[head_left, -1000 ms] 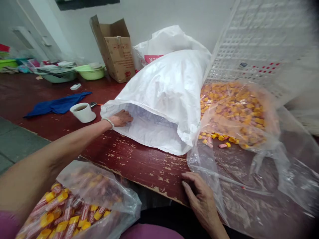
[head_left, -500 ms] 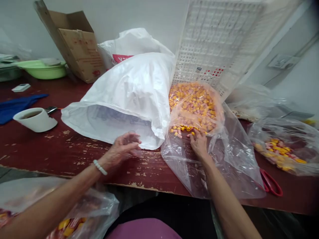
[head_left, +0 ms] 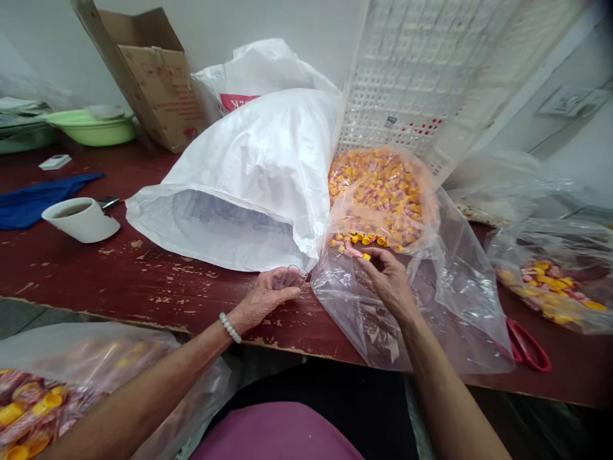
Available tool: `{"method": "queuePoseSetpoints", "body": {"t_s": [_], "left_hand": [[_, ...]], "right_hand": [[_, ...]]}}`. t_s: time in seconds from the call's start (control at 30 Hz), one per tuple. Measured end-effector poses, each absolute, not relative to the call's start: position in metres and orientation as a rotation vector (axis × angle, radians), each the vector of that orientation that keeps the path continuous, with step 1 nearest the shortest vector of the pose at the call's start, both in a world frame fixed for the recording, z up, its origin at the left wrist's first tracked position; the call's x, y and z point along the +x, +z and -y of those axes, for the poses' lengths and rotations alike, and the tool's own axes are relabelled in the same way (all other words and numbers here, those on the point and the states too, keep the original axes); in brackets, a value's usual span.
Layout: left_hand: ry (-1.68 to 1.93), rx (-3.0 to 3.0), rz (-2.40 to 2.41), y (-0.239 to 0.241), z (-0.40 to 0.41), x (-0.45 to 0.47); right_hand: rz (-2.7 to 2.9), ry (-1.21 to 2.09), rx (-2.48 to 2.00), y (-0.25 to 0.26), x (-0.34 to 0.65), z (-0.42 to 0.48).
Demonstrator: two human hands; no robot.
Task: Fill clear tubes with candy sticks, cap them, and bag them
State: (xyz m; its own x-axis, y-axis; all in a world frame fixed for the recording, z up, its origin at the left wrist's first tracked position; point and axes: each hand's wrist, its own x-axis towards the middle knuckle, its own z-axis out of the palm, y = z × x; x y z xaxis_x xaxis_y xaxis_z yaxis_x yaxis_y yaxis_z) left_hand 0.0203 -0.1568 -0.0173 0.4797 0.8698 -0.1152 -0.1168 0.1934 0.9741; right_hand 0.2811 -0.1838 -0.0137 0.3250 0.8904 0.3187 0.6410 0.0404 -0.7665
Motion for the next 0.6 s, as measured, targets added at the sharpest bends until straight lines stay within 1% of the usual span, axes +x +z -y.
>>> {"method": "queuePoseSetpoints", "body": {"t_s": [0.1, 0.23, 0.43, 0.6], "left_hand": [[0.799, 1.234, -0.815, -0.019, 0.158, 0.022], [0.735, 1.375, -0.769, -0.016, 0.163, 0.023], [0.694, 1.395, -0.695, -0.008, 0.168, 0.028], [0.652, 1.284, -0.691, -0.005, 0.174, 0.029]], "right_hand": [[1.591, 0.399, -1.392, 0.017, 0.239, 0.209], [1.769, 0.312, -1.266, 0.038, 0.210, 0.220], [2.003, 0.208, -1.164, 0.043, 0.198, 0.222], [1.824, 0.135, -1.266, 0.035, 0.190, 0.230]]}}
